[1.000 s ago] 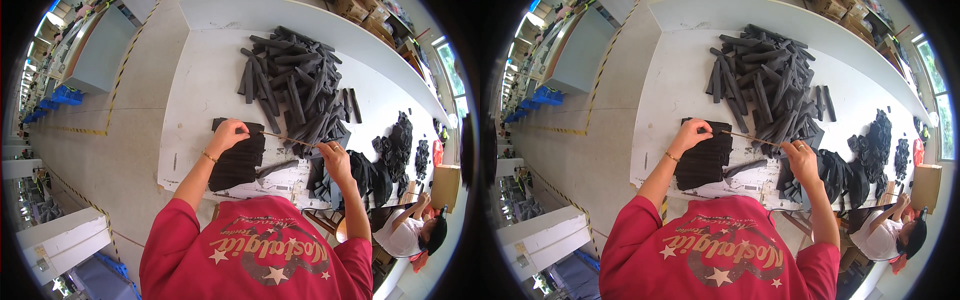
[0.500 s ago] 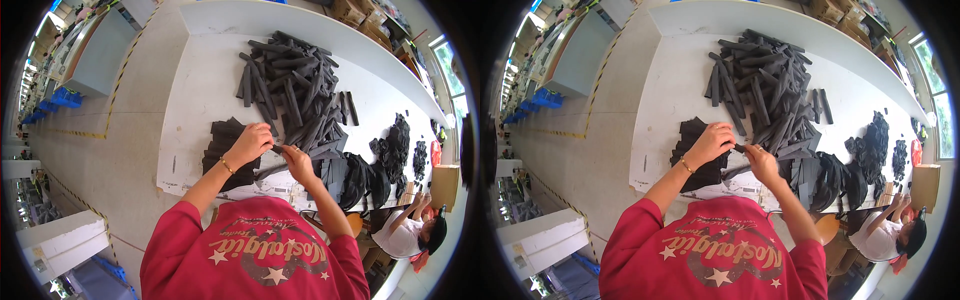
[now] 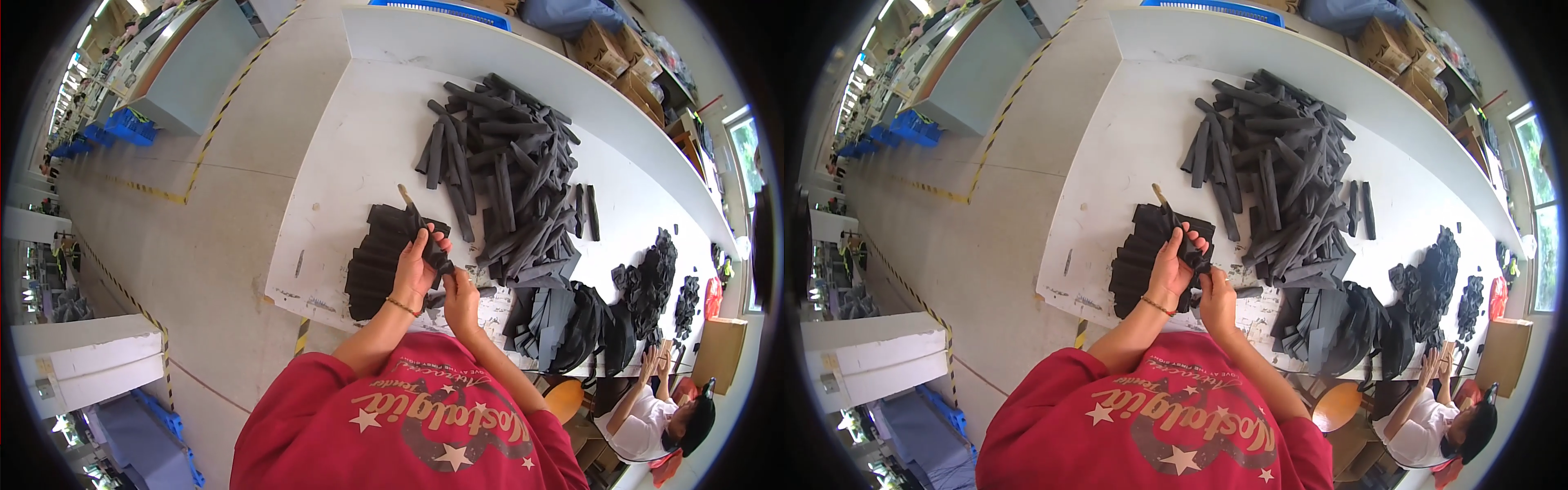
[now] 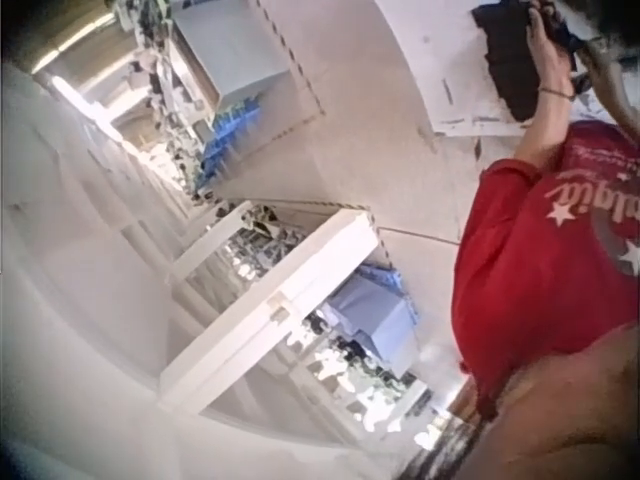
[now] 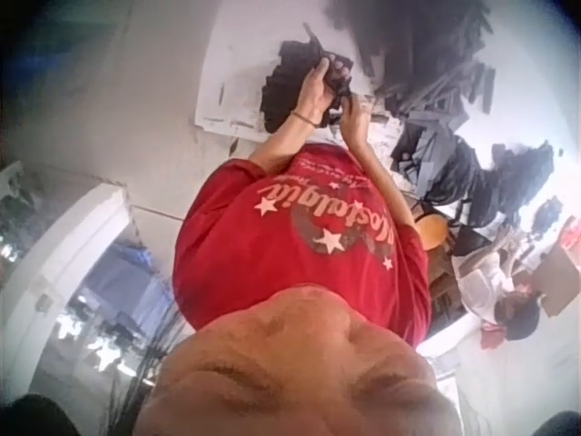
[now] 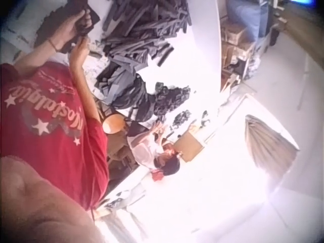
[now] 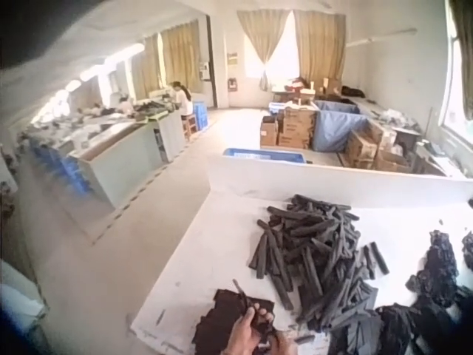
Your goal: Using a wooden stick to separate and organize piles of black foam pieces on a workbench.
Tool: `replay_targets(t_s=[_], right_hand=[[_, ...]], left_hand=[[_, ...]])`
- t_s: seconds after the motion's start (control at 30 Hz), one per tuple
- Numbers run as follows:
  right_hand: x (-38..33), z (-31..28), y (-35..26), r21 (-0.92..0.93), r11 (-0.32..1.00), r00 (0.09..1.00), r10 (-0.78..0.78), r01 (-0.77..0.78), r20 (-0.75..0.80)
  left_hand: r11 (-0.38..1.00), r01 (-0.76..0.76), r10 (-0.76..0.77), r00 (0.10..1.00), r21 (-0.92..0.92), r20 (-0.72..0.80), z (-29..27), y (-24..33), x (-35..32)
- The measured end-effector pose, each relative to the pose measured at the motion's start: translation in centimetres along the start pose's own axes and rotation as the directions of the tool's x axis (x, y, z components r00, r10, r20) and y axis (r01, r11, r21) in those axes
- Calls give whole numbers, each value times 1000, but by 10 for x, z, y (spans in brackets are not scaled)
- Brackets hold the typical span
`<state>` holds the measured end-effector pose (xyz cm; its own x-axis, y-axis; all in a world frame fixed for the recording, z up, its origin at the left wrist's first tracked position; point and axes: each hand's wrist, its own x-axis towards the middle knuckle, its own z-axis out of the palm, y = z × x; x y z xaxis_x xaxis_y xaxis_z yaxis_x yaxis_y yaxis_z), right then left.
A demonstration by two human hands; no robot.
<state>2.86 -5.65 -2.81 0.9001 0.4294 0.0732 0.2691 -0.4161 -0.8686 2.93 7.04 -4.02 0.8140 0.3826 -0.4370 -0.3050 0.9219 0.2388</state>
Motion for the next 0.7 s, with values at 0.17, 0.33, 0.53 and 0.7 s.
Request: replay_targets(t_s=[0.17,0.33,0.53,0.7], right_hand=[[-14,-8,2,-78,996,999,-39,37,-24],[-45,-24,17,-95,995,992,49,-38,116],[-71,-87,-4,-150,956,900,288,-251,327],[-68,-107,1,-178,945,908,315,-273,276]], left_hand=[[991,-47,62,991,122,-119,19,13,4],[947,-115,174,968,299,-180,25,28,17],[953,-50,124,964,298,-233,13,24,31],[951,-202,257,937,232,-236,1,17,34]])
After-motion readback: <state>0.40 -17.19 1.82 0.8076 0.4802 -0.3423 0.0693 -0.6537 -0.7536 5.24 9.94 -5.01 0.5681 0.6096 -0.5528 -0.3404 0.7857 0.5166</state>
